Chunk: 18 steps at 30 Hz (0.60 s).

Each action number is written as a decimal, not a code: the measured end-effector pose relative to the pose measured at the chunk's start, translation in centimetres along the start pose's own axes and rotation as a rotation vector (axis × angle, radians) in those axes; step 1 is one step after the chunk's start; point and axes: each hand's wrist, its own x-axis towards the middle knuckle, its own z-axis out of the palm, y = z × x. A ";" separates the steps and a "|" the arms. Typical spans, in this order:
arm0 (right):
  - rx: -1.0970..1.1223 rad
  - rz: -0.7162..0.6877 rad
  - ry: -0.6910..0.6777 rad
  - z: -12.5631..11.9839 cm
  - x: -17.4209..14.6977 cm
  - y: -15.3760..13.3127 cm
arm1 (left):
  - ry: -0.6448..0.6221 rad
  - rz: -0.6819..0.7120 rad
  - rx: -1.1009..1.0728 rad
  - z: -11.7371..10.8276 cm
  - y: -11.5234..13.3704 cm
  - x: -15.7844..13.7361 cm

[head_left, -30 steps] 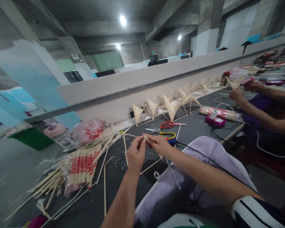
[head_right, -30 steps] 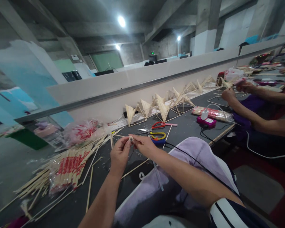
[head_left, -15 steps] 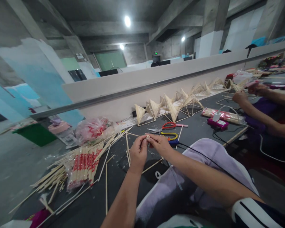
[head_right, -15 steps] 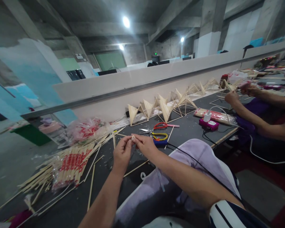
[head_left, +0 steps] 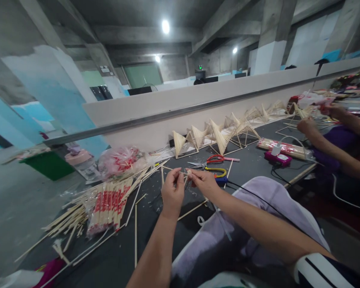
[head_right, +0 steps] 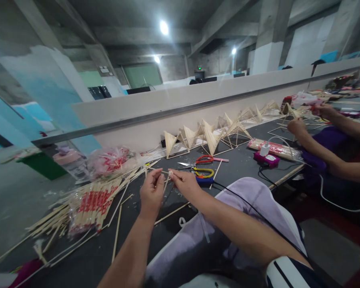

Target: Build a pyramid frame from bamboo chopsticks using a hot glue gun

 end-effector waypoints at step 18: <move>-0.012 0.108 0.051 -0.1 -0.8 -1.2 | 0.171 -0.411 -0.126 -3.9 -6.3 2.5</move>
